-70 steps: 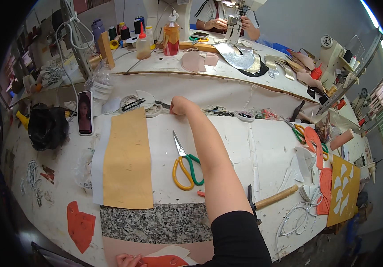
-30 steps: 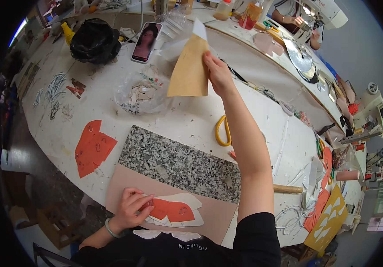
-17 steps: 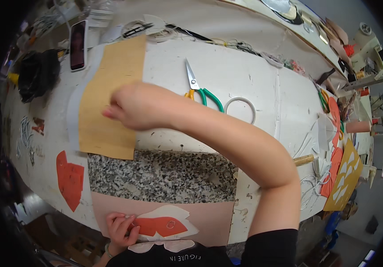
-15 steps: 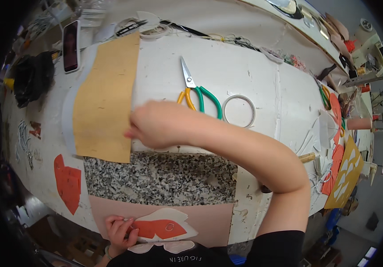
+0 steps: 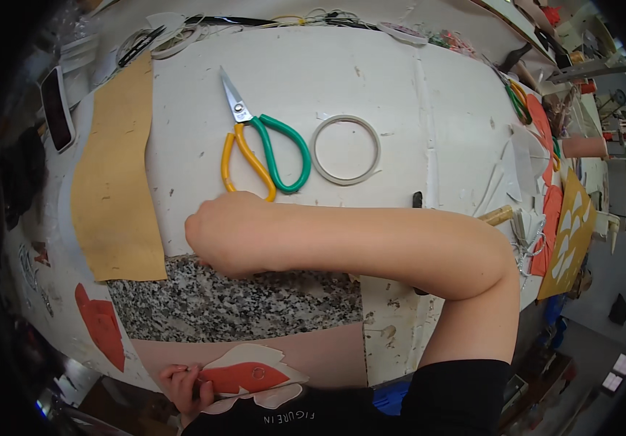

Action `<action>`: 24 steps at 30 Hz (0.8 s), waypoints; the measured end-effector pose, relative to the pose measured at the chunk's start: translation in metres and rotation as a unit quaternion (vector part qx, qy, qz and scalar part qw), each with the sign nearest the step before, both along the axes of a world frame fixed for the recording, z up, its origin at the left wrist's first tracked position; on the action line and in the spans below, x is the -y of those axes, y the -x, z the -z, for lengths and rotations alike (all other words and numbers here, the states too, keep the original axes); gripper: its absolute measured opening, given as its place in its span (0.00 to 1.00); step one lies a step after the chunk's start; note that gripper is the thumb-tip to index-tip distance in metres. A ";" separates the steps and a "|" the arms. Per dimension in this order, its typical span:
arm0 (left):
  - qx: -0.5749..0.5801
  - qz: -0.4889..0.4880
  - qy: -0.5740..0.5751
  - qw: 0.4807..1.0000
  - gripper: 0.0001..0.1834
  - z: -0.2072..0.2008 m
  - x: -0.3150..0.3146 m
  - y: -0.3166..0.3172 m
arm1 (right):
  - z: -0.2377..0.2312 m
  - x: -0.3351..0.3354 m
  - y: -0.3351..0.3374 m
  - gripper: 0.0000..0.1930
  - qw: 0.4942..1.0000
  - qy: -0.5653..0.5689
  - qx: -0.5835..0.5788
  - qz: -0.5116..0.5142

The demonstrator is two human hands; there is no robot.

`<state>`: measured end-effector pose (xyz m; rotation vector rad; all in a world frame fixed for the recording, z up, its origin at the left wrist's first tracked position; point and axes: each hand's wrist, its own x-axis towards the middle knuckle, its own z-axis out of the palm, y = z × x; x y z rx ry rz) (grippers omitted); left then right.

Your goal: The person handles red paper cutouts, separating them and placing them on a work surface. They use a blue pen to mark the paper pieces and then move to a blue bin to sort through a pile of similar red paper parts.

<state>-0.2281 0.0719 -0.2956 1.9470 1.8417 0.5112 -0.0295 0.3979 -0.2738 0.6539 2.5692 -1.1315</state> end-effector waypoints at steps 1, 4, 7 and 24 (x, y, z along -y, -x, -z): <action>0.005 -0.002 0.010 1.000 0.16 -0.002 -0.001 0.001 | -0.003 -0.001 0.000 0.13 0.999 0.025 0.026 -0.010; 0.020 -0.002 0.025 0.999 0.16 -0.005 -0.003 0.002 | -0.001 -0.005 -0.001 0.15 0.995 0.075 0.066 -0.011; 0.025 -0.012 0.004 1.000 0.17 -0.005 0.001 -0.002 | -0.003 -0.003 0.003 0.18 0.995 0.066 0.078 -0.010; 0.051 -0.032 -0.050 0.997 0.17 0.006 0.001 -0.008 | -0.100 0.077 -0.180 0.18 0.930 -0.069 -0.097 0.346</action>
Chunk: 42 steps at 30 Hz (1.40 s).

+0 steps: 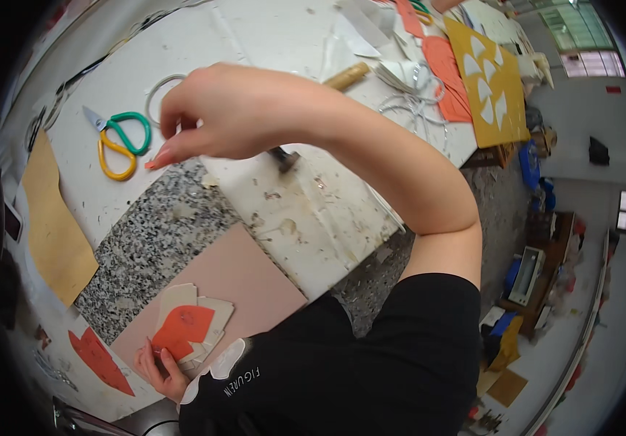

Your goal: The person handles red paper cutouts, separating them and placing them on a work surface. They use a blue pen to mark the paper pieces and then move to a blue bin to sort through a pile of similar red paper parts.

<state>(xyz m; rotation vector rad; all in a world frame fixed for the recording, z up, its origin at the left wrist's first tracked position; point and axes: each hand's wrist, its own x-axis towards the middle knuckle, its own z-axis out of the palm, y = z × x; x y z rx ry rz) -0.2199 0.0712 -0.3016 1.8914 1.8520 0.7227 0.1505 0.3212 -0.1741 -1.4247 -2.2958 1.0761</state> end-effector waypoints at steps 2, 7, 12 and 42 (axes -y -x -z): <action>0.004 -0.026 -0.004 1.000 0.17 -0.003 -0.001 -0.009 | -0.010 0.031 -0.030 0.16 0.997 -0.036 -0.026 0.067; -0.023 -0.014 0.003 1.000 0.18 -0.003 0.002 -0.005 | 0.004 0.103 -0.090 0.13 0.971 -0.050 -0.098 0.211; -0.115 0.027 -0.044 0.992 0.18 -0.005 0.000 -0.009 | 0.047 0.150 -0.149 0.15 0.887 -0.149 -0.002 0.438; -0.164 -0.010 -0.084 0.983 0.14 -0.031 -0.009 -0.031 | 0.066 -0.121 -0.155 0.13 0.945 -0.267 0.055 0.182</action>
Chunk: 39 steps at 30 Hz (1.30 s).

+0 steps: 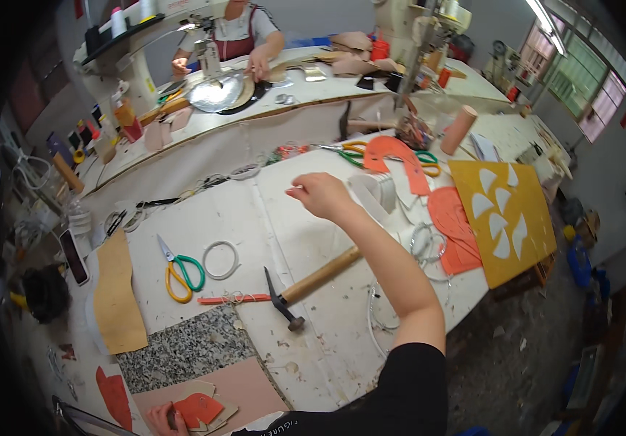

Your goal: The person handles red paper cutouts, separating them and placing them on a work surface. They use a blue pen to mark the paper pieces and then move to a blue bin to sort through a pile of similar red paper parts.

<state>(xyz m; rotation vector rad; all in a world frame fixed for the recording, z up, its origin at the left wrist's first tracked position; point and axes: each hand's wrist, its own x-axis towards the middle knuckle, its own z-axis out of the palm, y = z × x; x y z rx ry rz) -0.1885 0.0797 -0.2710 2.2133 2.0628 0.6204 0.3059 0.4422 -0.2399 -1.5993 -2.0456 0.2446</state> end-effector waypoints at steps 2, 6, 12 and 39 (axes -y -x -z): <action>-0.003 -0.001 -0.009 1.000 0.13 0.001 -0.002 0.001 | 0.017 -0.057 0.027 0.13 0.998 0.044 0.024 -0.040; 0.038 0.000 -0.010 0.999 0.13 0.010 -0.007 0.004 | 0.082 -0.146 0.055 0.12 0.991 -0.079 0.069 -0.079; 0.024 0.009 -0.007 1.000 0.12 0.000 -0.010 0.001 | 0.045 -0.194 0.063 0.11 0.992 -0.058 0.105 -0.039; 0.096 -0.006 0.026 0.995 0.14 0.006 -0.010 0.010 | 0.063 -0.251 0.234 0.08 0.964 0.028 0.163 -0.208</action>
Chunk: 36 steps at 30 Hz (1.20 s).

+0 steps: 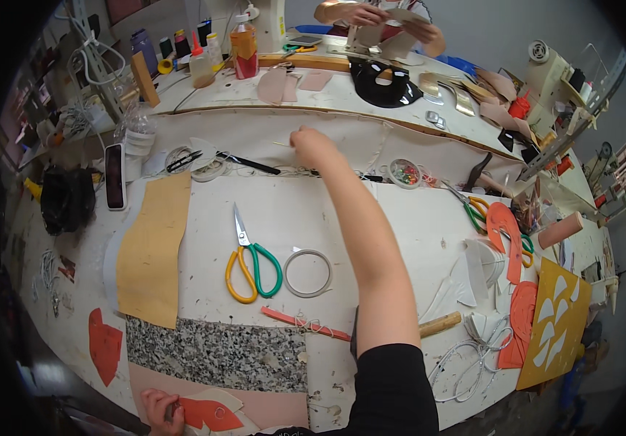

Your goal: The person handles red paper cutouts, separating them and placing them on a work surface. They use a blue pen to mark the paper pieces and then move to a blue bin to sort through a pile of similar red paper parts.

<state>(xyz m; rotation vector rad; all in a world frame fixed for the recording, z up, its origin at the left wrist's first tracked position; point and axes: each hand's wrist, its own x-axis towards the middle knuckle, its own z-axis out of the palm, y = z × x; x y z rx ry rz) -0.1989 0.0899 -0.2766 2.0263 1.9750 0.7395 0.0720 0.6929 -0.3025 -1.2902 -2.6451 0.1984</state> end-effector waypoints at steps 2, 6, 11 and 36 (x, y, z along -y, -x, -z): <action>0.010 -0.015 0.017 1.000 0.14 0.003 0.005 0.001 | -0.011 0.004 -0.001 0.10 0.999 -0.022 0.029 0.008; -0.002 -0.022 0.031 0.999 0.12 -0.001 0.007 -0.003 | -0.018 0.035 0.043 0.21 0.998 -0.058 0.014 -0.008; -0.003 -0.009 0.000 1.000 0.15 0.003 0.001 0.008 | 0.005 0.124 0.134 0.33 0.935 -0.024 -0.202 -0.291; -0.072 -0.310 0.191 0.929 0.74 0.026 0.018 0.202 | 0.006 0.298 0.232 0.23 0.971 0.048 -0.166 -0.165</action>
